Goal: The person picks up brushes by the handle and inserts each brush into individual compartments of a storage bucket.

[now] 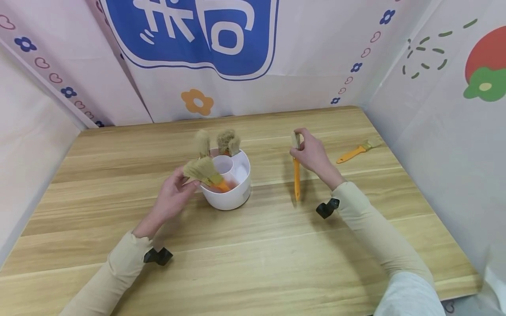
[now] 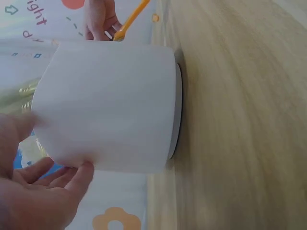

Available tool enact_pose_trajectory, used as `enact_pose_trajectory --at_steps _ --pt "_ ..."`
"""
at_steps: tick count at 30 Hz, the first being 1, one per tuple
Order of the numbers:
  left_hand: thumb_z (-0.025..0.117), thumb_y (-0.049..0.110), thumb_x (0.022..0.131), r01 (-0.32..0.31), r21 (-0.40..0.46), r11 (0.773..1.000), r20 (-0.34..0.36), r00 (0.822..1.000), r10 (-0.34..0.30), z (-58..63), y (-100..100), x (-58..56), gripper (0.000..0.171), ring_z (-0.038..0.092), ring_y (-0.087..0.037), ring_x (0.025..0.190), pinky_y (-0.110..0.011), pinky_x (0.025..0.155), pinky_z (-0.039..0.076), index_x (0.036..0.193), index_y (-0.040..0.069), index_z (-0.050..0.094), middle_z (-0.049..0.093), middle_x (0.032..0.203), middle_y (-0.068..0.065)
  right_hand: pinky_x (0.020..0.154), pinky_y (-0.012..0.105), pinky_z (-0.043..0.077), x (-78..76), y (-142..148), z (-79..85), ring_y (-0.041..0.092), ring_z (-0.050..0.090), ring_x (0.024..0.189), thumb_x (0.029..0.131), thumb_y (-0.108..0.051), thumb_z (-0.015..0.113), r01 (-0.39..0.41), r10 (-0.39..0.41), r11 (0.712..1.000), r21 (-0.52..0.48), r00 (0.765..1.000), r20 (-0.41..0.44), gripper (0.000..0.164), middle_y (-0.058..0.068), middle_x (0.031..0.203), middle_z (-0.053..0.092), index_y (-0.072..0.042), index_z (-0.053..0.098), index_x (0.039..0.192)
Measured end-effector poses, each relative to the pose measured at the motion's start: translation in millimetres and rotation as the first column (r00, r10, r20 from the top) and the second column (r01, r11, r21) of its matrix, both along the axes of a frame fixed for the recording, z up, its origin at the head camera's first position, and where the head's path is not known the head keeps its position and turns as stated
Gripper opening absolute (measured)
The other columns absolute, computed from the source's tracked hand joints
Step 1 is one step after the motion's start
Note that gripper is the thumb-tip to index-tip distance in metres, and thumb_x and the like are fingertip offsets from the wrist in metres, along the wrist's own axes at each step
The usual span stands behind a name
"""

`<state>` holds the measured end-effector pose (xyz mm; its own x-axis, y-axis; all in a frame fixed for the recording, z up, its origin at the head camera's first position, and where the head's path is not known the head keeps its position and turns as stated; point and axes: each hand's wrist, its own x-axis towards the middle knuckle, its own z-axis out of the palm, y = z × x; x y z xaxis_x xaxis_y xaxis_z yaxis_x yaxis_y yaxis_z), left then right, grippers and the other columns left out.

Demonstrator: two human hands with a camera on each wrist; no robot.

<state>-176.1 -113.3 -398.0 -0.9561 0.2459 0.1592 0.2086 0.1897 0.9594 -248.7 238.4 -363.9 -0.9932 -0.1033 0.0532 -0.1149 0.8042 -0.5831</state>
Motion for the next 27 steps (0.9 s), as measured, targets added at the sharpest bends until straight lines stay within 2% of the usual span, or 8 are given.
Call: enact_pose_trajectory --at_steps 3,5,12,21,27 --pt "0.058 -0.001 0.089 -0.009 -0.01 1.0 0.005 1.0 0.009 -0.7 -0.4 1.1 0.05 0.041 -0.034 0.133 -0.041 0.107 0.041 0.136 -0.005 0.039 0.044 0.139 -0.024 0.057 0.025 0.044 1.0 -0.6 -0.1 0.025 0.057 0.071 0.086 -0.014 0.055 0.002 -0.002 1.0 -0.007 1.0 -0.012 0.056 0.017 0.089 0.063 -0.006 0.038 0.138" --pt "0.062 0.003 0.088 -0.009 -0.049 0.999 0.011 1.0 0.009 -0.8 0.2 1.4 0.056 0.039 -0.033 0.135 -0.039 0.107 0.04 0.138 -0.002 0.038 0.043 0.142 -0.021 0.057 0.025 0.045 1.7 -1.4 0.5 0.025 0.058 0.072 0.086 -0.013 0.054 0.002 -0.003 1.0 -0.021 1.0 -0.014 0.056 0.018 0.09 0.063 -0.006 0.038 0.138" --pt "0.072 0.013 0.082 -0.018 -0.139 0.99 0.029 0.999 0.023 1.4 5.3 2.3 0.067 0.041 -0.032 0.134 -0.044 0.11 0.039 0.138 0.003 0.037 0.044 0.142 -0.018 0.06 0.022 0.047 5.9 -8.6 6.1 0.027 0.06 0.082 0.087 -0.012 0.053 -0.002 -0.004 0.995 -0.098 0.999 -0.051 0.055 0.018 0.096 0.06 -0.007 0.037 0.139" --pt "0.074 0.012 0.08 -0.039 -0.146 0.989 0.037 0.998 0.045 2.5 7.6 0.7 0.066 0.042 -0.032 0.133 -0.043 0.11 0.039 0.136 0.0 0.04 0.046 0.139 -0.02 0.061 0.011 0.046 13.5 -22.4 15.7 0.025 0.06 0.083 0.086 -0.01 0.055 -0.003 -0.031 0.976 -0.217 0.988 -0.152 0.053 0.016 0.094 0.058 -0.01 0.041 0.137" --pt "0.073 0.013 0.08 -0.034 -0.145 0.989 0.043 0.998 0.041 2.5 7.5 0.4 0.066 0.041 -0.031 0.133 -0.043 0.109 0.039 0.136 0.0 0.04 0.046 0.139 -0.019 0.063 0.01 0.047 18.0 -30.7 21.0 0.025 0.06 0.082 0.087 -0.01 0.056 -0.024 -0.025 0.968 -0.251 0.981 -0.19 0.053 0.017 0.096 0.057 -0.011 0.041 0.138"
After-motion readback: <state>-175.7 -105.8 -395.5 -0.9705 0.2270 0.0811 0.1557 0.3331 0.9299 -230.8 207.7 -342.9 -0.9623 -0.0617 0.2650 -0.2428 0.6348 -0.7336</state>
